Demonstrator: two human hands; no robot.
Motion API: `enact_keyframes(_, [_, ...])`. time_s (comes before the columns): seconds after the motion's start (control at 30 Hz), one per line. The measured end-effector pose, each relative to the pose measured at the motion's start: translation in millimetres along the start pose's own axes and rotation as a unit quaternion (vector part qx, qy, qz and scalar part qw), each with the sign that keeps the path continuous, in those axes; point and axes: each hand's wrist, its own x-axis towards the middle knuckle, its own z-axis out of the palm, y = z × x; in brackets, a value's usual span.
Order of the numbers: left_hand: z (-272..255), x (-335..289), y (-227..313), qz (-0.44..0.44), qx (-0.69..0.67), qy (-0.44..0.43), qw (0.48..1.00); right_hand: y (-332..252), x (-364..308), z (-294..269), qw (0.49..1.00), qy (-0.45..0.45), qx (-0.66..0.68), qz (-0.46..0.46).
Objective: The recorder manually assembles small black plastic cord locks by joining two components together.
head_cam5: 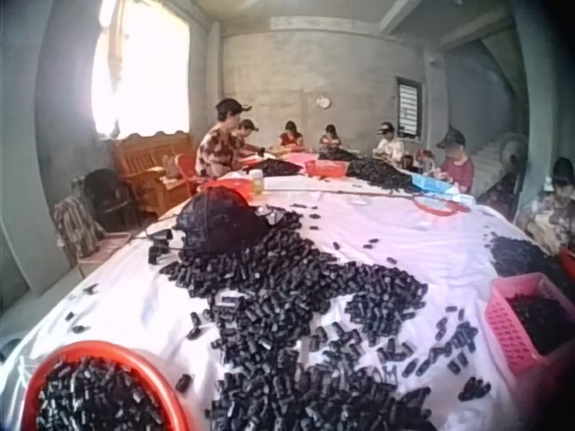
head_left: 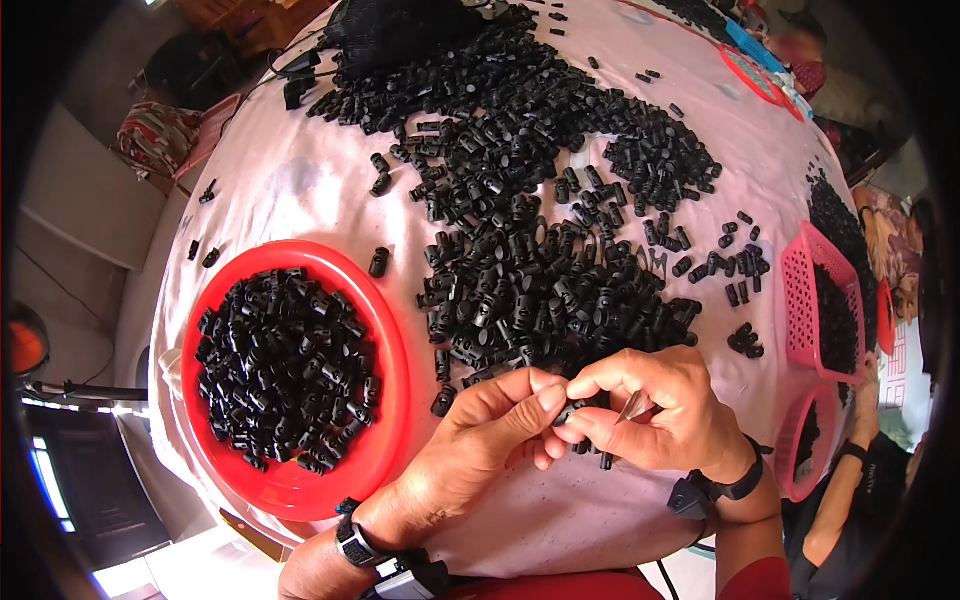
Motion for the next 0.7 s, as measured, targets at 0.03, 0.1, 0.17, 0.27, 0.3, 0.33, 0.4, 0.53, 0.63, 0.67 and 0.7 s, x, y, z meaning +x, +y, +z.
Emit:
enact_keyframes(0.03, [-1, 1, -1, -0.001, -0.006, -0.001, 1.000, 2, 0, 0, 1.000, -0.007, -0.001, -0.010])
enact_keyframes(0.1, [-1, 2, -1, 0.001, -0.012, -0.007, 1.000, 8, -3, 2, 1.000, -0.001, 0.012, 0.006])
enact_keyframes(0.17, [0, 2, -1, 0.002, -0.016, -0.016, 1.000, 9, -4, 2, 0.999, 0.007, 0.023, 0.021])
enact_keyframes(0.27, [0, -1, 1, 0.011, 0.020, -0.020, 1.000, 6, -3, 2, 1.000, 0.004, 0.016, 0.018])
enact_keyframes(0.3, [0, -2, 3, -0.004, -0.003, -0.030, 1.000, 2, -2, 2, 0.999, 0.011, 0.017, 0.031])
enact_keyframes(0.33, [0, -2, 4, -0.020, -0.027, -0.039, 0.999, -2, -2, 3, 0.999, 0.018, 0.018, 0.045])
enact_keyframes(0.4, [0, -2, 1, -0.007, -0.070, -0.045, 0.997, -8, -1, 3, 0.996, 0.041, 0.047, 0.070])
enact_keyframes(0.53, [-8, 2, -6, 0.026, -0.155, -0.070, 0.985, -5, -2, -1, 0.996, 0.044, -0.039, 0.061])
enact_keyframes(0.63, [-8, 3, -9, 0.030, -0.148, -0.057, 0.987, -4, 0, 4, 0.996, 0.041, -0.079, 0.032])
enact_keyframes(0.67, [-7, 2, -8, 0.030, -0.148, -0.057, 0.987, -3, 2, 8, 0.993, 0.049, -0.111, -0.006])
enact_keyframes(0.7, [-4, 2, -7, 0.038, -0.147, -0.048, 0.987, 3, 2, 12, 0.989, 0.057, -0.133, -0.026])
